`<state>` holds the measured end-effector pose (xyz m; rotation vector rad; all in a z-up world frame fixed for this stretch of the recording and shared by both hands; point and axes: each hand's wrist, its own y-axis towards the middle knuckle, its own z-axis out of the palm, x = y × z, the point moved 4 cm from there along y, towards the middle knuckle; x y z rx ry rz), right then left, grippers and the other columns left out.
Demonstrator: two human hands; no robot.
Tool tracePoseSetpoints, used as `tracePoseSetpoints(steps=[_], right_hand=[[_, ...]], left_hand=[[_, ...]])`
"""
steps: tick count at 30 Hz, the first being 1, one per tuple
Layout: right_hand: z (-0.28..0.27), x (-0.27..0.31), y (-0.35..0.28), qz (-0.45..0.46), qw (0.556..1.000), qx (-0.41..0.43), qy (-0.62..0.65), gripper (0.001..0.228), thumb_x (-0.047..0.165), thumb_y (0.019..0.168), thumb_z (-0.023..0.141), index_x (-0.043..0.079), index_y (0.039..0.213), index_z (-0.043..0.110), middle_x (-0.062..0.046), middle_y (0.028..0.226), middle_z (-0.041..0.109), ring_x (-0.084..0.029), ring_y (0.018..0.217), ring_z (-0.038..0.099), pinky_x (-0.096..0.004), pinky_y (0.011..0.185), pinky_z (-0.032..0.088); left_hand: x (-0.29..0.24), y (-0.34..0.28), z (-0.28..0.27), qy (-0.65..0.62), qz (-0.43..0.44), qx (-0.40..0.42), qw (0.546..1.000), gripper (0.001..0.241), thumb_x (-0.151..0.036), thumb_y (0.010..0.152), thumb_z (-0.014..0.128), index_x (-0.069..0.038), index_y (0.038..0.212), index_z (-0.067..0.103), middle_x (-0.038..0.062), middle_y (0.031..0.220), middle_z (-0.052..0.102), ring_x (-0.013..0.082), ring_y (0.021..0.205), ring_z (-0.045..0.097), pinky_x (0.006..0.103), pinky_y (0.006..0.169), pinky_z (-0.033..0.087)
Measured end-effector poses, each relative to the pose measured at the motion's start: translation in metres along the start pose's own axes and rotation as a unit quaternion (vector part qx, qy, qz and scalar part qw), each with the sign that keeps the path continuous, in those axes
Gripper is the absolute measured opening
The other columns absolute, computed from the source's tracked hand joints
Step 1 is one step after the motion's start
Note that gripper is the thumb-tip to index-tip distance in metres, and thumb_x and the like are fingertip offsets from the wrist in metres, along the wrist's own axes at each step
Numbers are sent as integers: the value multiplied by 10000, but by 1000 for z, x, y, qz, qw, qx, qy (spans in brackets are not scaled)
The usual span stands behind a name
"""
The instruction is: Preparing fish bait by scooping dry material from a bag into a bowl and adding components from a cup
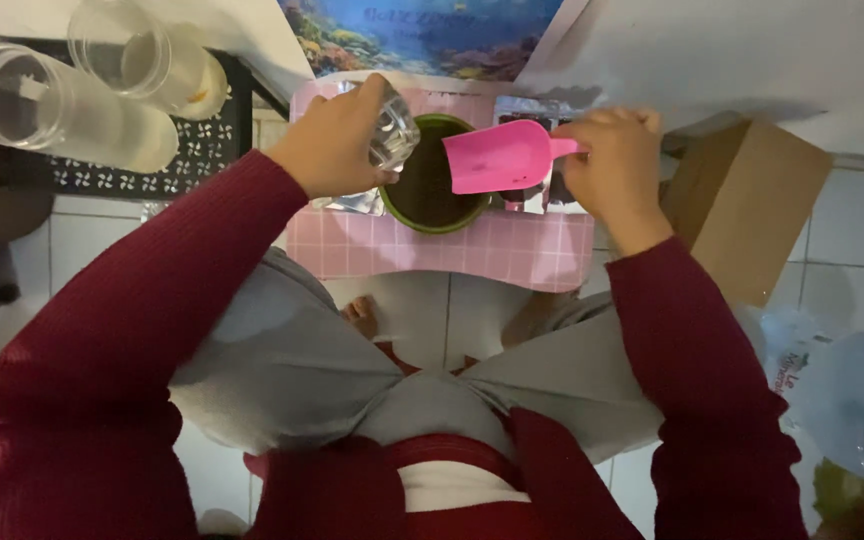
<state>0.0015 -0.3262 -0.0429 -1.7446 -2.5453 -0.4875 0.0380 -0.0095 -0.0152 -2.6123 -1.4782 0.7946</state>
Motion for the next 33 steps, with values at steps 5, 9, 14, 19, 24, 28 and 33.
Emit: tracePoseSetpoints(steps=[5,9,14,19,24,28,33], right_hand=[[14,9,3,-7,999,15,-33,420,80,699,619,270,1011,827,14,900,742,-280,872,625,-444,803,319],[22,18,6,-5,1000,21,-15,445,46,718,587,290,992,839,27,805,699,-280,787,596,-424,757,293],[42,19,4,3,1000,20,-7,476,58,691,563,274,1011,842,21,818,691,-260,842,624,-438,807,314],[44,28,8,-23,999,11,-34,399,178,685,602,302,993,825,3,797,692,-281,795,632,-461,729,326],[47,30,5,30,994,50,94,431,77,750,564,216,1057,832,3,878,698,-229,821,549,-420,862,270],[63,13,0,33,995,49,77,449,72,733,553,257,1024,839,20,862,724,-248,818,586,-435,825,280],[70,-11,-7,30,991,6,131,343,54,748,663,199,999,846,-33,861,768,-260,828,697,-444,763,437]], left_hand=[[-4,0,2,3,11,5,1000,704,-340,778,889,-54,1164,375,171,948,656,422,778,646,593,905,439],[-6,-4,-3,-6,5,28,1000,711,-332,801,897,-55,1190,370,165,951,655,395,729,659,635,984,421],[-7,-6,-6,-10,-3,37,999,707,-316,806,898,-52,1196,371,168,934,649,379,706,657,572,839,466],[-2,-6,-5,1,13,14,1000,770,-348,733,906,-36,1198,378,218,1050,666,456,880,665,562,835,463],[-11,-11,-14,-23,-29,70,997,716,-297,816,898,-46,1222,364,195,1011,638,371,779,658,493,573,501],[-2,-7,-6,-5,6,48,999,741,-320,797,899,-30,1220,363,231,1061,637,390,766,664,504,588,510],[-2,-11,-12,-27,-13,48,998,754,-317,789,889,-37,1264,376,231,1173,642,409,832,670,532,596,504]])
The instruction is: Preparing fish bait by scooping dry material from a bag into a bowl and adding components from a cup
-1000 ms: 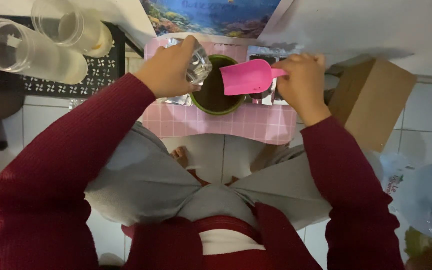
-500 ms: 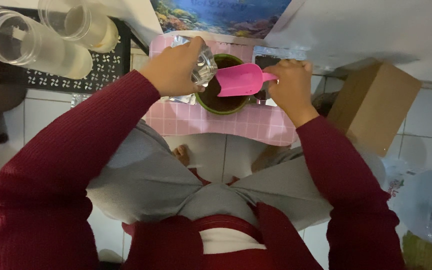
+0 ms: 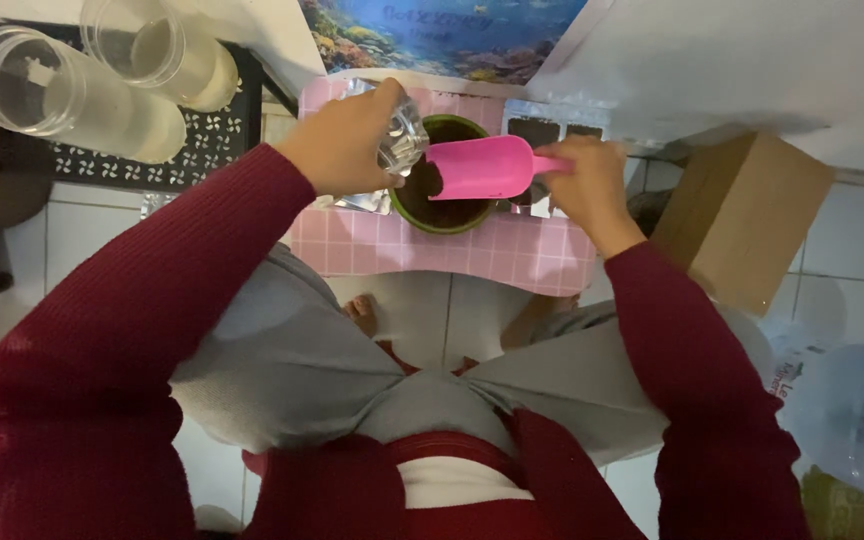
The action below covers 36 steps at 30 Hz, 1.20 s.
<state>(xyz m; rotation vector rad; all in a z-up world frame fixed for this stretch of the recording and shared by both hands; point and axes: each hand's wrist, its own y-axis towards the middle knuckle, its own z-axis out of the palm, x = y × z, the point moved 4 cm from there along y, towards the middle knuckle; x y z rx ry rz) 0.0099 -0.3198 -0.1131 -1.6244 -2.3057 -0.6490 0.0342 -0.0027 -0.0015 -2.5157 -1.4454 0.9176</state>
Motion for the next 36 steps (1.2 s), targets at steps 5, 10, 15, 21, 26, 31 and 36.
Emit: tracePoseSetpoints(steps=[5,10,15,21,26,31,36], right_hand=[[-25,-4,-3,77,990,9,117,349,-58,749,678,94,1023,831,-87,887,767,-199,762,660,-349,677,491],[-42,-22,-10,115,980,-3,163,356,23,677,800,103,1023,817,-25,884,716,-126,758,581,-289,652,401],[-82,0,-8,233,935,-45,265,469,-95,699,706,159,1081,801,50,949,727,-46,880,613,-194,781,521],[-108,16,3,83,963,-79,245,403,-144,682,734,61,1026,783,-4,900,629,-124,855,558,-258,731,443],[-123,33,8,89,956,-119,254,368,-153,755,629,74,1004,778,2,875,616,-130,835,521,-269,724,416],[-126,29,11,-32,975,-163,150,316,-144,743,637,0,986,777,-49,897,689,-210,807,571,-386,826,433],[-140,50,10,-108,969,-219,32,282,-103,776,637,42,969,783,-51,950,720,-263,905,630,-423,928,322]], left_hand=[[9,0,2,-12,6,-17,1000,777,-266,759,894,-9,1286,384,282,1209,620,408,791,675,528,614,501],[16,2,6,-5,25,-31,999,790,-313,751,895,12,1283,410,273,1117,644,433,948,648,527,696,491],[3,0,1,-17,-15,12,1000,746,-296,786,900,-17,1258,394,241,1084,635,378,839,644,515,634,480],[-2,9,9,-16,16,-8,1000,763,-327,761,904,-35,1220,369,252,1192,615,417,895,651,539,673,479],[-20,7,-2,-47,-14,13,999,740,-254,788,898,-44,1274,381,214,1036,644,354,837,644,492,647,488],[-19,14,6,-25,-5,-4,1000,771,-298,784,890,-62,1316,385,130,876,716,366,781,682,528,878,440],[-26,15,3,7,0,-26,1000,726,-377,821,875,-54,1250,386,110,826,699,372,782,672,624,984,395]])
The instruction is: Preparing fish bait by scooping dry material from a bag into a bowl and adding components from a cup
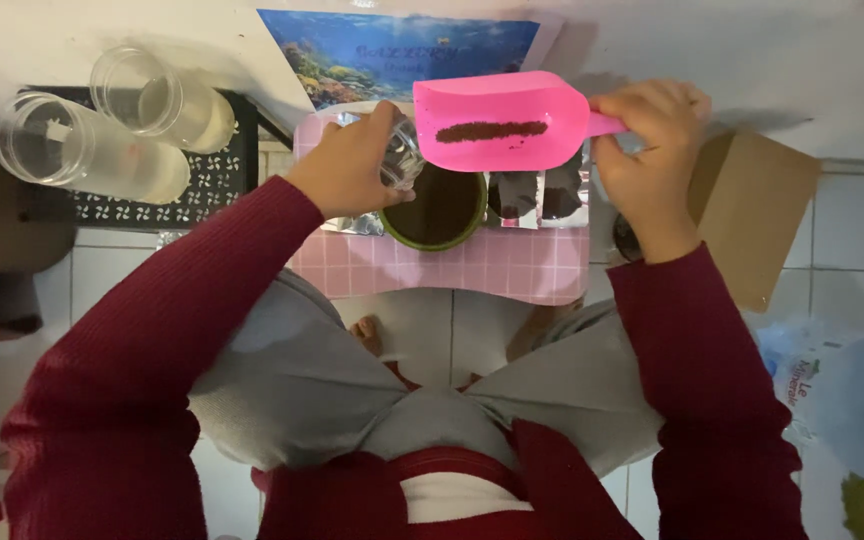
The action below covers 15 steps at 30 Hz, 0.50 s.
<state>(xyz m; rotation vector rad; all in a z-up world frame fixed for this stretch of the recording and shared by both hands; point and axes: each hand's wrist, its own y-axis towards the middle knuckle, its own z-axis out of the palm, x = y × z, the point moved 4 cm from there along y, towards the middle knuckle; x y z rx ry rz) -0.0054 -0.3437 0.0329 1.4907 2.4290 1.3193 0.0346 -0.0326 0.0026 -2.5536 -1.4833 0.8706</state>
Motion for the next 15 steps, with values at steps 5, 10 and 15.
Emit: tracePoseSetpoints(steps=[5,10,15], right_hand=[[-6,23,12,-34,999,-3,-31,307,-105,817,600,58,965,814,-57,925,721,-251,870,584,-426,943,297],[-5,19,13,-77,995,-5,-61,340,-42,742,647,94,994,831,-49,971,720,-271,876,586,-449,909,293],[-6,25,14,-104,993,-22,-59,354,-147,786,610,69,965,825,-49,918,679,-249,879,556,-430,930,285]], left_hand=[[-1,5,5,2,8,-1,1000,755,-381,819,870,-34,1277,381,171,1083,660,395,853,676,641,943,410],[-1,7,9,19,25,-22,999,814,-408,780,889,-52,1266,342,205,1023,647,443,874,655,619,895,428],[-7,4,4,-5,2,11,1000,779,-366,827,873,-44,1305,349,196,1065,649,365,735,693,636,987,399]])
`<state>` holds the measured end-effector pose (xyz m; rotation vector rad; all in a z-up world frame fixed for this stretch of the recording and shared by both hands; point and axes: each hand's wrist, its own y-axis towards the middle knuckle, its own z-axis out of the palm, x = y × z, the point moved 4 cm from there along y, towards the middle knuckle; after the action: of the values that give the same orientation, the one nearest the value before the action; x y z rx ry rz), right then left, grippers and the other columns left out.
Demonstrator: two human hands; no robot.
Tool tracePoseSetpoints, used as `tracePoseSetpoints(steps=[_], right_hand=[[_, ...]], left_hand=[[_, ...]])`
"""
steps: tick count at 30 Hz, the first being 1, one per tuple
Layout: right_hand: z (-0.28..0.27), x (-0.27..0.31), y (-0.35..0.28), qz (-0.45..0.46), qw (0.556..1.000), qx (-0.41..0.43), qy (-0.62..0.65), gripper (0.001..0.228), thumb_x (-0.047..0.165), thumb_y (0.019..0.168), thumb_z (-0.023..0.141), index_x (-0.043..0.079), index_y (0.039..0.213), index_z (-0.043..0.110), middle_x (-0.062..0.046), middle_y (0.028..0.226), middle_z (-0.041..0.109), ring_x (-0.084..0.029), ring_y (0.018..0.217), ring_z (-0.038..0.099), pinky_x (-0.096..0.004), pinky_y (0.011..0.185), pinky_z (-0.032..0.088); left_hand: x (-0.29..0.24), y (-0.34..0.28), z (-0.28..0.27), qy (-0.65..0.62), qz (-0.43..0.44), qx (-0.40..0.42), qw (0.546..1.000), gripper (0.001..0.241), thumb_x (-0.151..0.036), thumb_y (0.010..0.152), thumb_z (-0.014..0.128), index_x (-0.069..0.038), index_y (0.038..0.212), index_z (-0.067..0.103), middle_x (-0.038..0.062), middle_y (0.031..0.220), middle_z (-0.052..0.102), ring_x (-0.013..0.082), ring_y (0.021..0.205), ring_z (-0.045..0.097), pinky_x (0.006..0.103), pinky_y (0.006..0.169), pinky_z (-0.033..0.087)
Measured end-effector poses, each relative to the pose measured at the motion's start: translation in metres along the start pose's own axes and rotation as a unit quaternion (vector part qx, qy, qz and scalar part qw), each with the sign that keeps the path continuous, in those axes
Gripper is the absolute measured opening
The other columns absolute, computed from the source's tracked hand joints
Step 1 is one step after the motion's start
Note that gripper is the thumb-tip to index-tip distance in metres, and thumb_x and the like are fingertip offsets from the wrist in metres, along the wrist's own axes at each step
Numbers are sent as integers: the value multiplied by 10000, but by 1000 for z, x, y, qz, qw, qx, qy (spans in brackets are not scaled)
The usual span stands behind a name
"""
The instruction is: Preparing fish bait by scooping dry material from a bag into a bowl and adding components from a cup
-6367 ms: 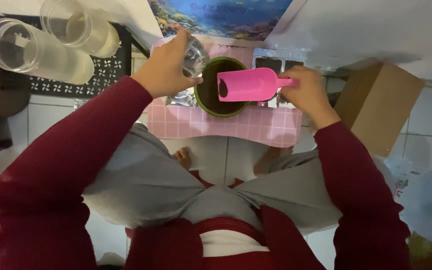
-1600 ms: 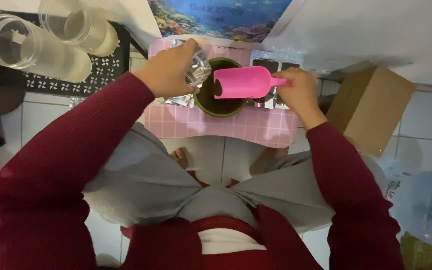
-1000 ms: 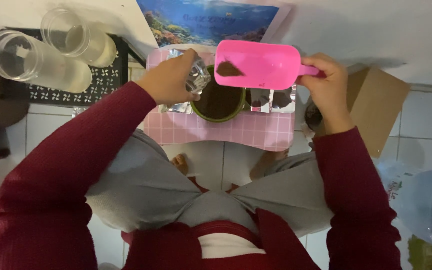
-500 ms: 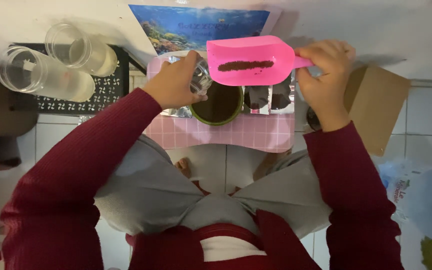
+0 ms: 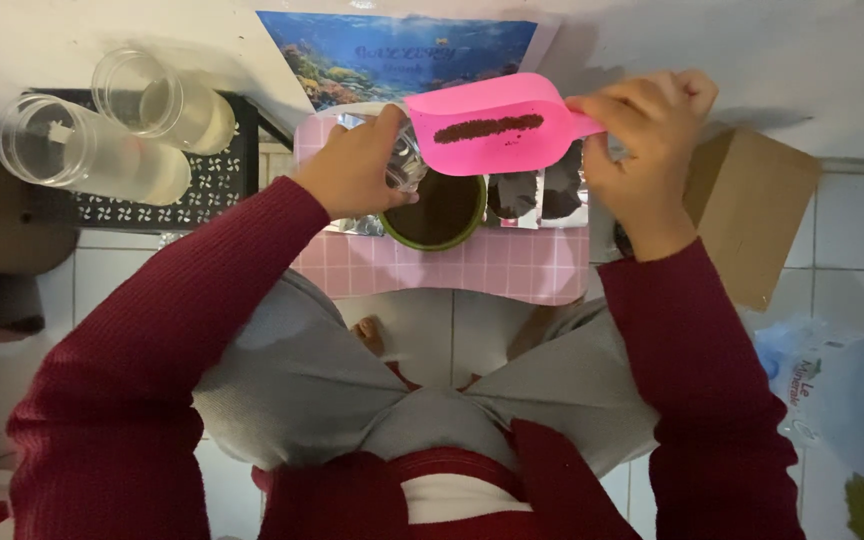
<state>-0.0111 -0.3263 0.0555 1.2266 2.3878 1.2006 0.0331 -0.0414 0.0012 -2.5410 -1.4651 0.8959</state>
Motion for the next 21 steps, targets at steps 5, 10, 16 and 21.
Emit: tracePoseSetpoints(steps=[5,10,16,21], right_hand=[[-5,16,11,-18,1000,19,4,295,-107,867,607,63,983,819,-40,927,699,-258,894,562,-443,930,280],[-7,23,13,-31,999,12,-38,336,-98,830,573,75,960,830,-29,920,728,-264,915,599,-430,937,280],[-10,32,16,-64,996,10,-57,376,-140,814,590,100,967,837,-29,898,706,-248,874,604,-423,909,278],[-10,27,16,-66,997,21,-33,380,-153,867,596,95,994,854,-30,906,706,-254,828,581,-423,904,276]], left_hand=[[10,5,10,20,19,-16,999,810,-379,788,888,-27,1298,367,205,1040,633,399,814,665,635,920,430],[8,3,7,22,16,-2,1000,802,-363,806,888,-24,1312,365,217,1145,598,407,858,655,676,915,425],[6,1,6,16,34,-16,999,912,-342,778,888,-48,1459,357,187,1253,566,379,927,659,700,919,406],[5,2,5,14,9,4,1000,795,-327,794,887,-55,1368,409,155,1138,601,366,881,658,651,946,409]])
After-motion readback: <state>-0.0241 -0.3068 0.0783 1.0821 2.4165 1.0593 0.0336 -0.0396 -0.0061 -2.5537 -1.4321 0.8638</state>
